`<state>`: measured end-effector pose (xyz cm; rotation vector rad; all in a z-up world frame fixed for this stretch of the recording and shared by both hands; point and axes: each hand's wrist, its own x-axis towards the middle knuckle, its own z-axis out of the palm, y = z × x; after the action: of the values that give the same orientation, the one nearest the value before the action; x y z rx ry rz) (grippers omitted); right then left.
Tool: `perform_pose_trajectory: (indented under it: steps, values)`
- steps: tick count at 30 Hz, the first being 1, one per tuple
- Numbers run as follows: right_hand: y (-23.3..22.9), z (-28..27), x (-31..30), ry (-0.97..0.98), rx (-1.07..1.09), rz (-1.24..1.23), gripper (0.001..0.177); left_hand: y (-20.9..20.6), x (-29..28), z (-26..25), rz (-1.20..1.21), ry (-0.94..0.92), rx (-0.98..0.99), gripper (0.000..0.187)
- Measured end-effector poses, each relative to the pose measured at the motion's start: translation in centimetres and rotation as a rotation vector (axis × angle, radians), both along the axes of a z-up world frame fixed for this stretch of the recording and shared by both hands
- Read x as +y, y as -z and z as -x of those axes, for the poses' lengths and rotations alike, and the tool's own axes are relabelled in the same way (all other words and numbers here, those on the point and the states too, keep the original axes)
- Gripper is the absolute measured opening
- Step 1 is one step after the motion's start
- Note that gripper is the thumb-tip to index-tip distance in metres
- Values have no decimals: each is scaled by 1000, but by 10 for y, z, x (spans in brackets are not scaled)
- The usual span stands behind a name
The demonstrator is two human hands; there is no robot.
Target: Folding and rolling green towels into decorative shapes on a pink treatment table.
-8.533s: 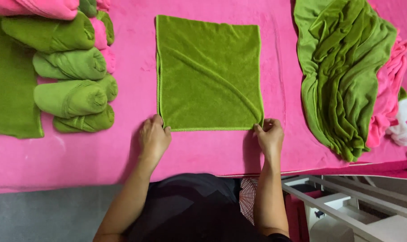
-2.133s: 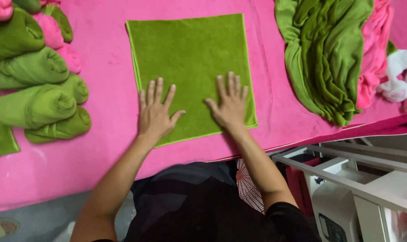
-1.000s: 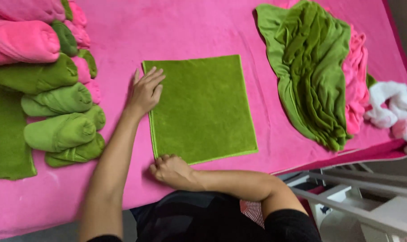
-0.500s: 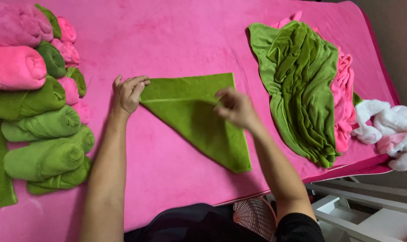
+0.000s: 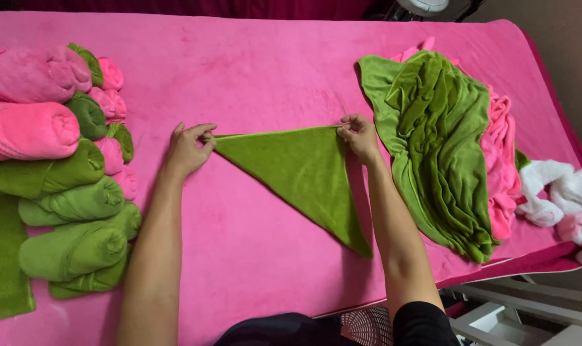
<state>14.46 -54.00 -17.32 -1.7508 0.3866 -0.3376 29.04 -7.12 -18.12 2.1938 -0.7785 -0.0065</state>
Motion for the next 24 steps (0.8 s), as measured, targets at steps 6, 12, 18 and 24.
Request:
perform_pose_trajectory:
  steps: [6,12,18,24]
  values:
    - [3,-1,7,75,17,21,28,10,-5,-12,-12,-49,2,31]
    - [6,-5,17,152,53,232,26,14,-16,6,-134,-176,-159,24]
    - [-14,20,88,227,-42,1358,49,-28,-75,86,-22,-273,-375,16]
    - [-27,115,241,-271,148,1118,64,-22,-102,135,-424,105,-334,58]
